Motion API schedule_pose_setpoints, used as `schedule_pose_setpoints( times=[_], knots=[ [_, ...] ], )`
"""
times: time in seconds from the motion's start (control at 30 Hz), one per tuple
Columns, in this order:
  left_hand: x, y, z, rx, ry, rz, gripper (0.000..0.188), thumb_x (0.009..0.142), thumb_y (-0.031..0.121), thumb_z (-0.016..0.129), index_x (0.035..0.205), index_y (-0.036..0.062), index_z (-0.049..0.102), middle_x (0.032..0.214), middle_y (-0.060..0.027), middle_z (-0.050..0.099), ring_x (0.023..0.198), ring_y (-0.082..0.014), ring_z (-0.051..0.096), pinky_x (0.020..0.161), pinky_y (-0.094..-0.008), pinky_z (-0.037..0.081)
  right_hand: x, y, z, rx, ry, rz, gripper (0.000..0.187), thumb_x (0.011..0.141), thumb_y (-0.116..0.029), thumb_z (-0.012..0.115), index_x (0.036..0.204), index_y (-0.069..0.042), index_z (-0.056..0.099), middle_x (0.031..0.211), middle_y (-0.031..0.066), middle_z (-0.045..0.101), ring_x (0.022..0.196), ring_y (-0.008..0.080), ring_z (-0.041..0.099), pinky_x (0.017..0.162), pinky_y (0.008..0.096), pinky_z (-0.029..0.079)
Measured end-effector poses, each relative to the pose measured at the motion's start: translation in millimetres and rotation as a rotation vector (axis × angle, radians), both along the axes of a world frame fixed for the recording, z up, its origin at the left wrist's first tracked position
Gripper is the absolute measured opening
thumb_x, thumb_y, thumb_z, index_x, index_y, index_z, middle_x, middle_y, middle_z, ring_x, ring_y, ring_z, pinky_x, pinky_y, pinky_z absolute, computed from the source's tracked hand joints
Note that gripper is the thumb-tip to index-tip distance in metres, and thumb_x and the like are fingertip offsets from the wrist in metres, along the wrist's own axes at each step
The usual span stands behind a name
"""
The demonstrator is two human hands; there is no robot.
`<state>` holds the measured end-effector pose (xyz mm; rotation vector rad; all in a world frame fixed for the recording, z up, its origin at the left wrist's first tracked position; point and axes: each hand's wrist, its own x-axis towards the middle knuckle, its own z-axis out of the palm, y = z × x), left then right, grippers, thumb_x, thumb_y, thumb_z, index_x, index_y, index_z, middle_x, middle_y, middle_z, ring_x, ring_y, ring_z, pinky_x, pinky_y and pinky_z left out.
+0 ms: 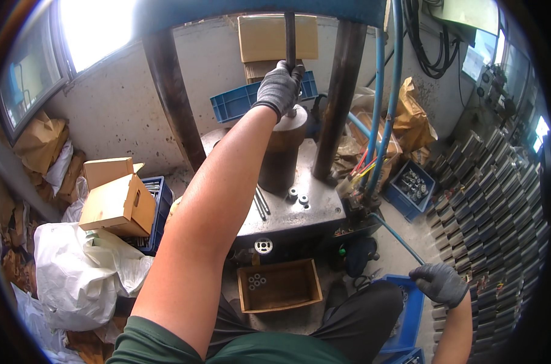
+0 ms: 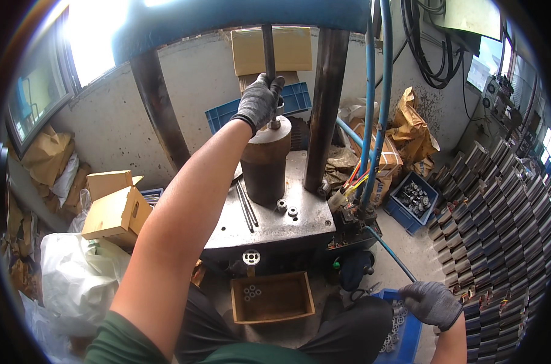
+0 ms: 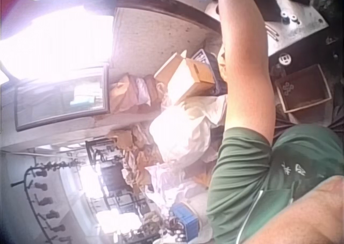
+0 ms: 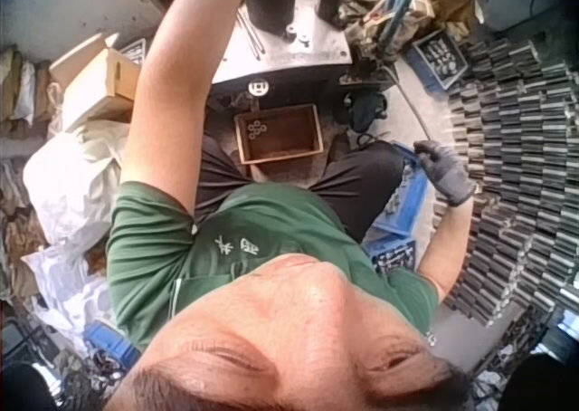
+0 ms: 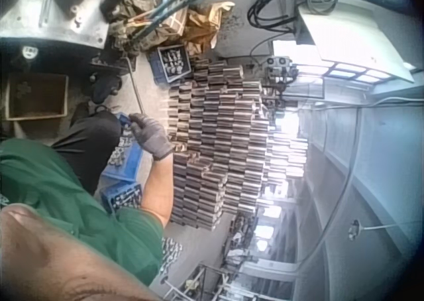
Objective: Using an industrial press machine to assemble metal gear and pin components.
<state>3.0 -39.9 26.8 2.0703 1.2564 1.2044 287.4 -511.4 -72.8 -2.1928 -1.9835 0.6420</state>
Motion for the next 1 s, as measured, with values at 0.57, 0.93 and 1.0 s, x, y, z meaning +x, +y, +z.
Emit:
schedule_pose_setpoints(
  times=[0.57,0.93,1.0],
  knots=[
    [-1,-1,-3,0.017,-0.017,0.014,0.042,0.107,0.041,0.053,0.127,0.0056,0.059,0.082,-0.0101,0.072,0.075,-0.0222,0.071,0.072,-0.0382,0.056,5,0,-2,0.092,0.084,-0.044,0.028,0.085,-0.017,0.071,0.111,-0.009,0.076,0.101,0.0157,0.076,0.093,0.0322,0.074,0.085,0.0390,0.059],
    [-2,-9,2,0.012,-0.039,-0.010,0.042,0.107,0.042,0.054,0.127,0.0059,0.059,0.082,-0.0093,0.071,0.076,-0.0196,0.072,0.072,-0.0361,0.057,4,34,24,0.575,-0.145,-0.110,0.021,0.083,-0.002,0.071,0.105,-0.002,0.072,0.085,0.0148,0.069,0.072,0.0247,0.068,0.068,0.0341,0.055],
    [-2,-11,1,-0.002,-0.037,-0.008,0.042,0.107,0.042,0.054,0.127,0.0060,0.059,0.082,-0.0094,0.071,0.076,-0.0198,0.072,0.072,-0.0362,0.057,16,81,32,1.068,-0.177,-0.055,0.020,0.087,0.005,0.066,0.106,-0.001,0.069,0.084,0.0125,0.066,0.070,0.0195,0.065,0.065,0.0307,0.053]
  ],
)
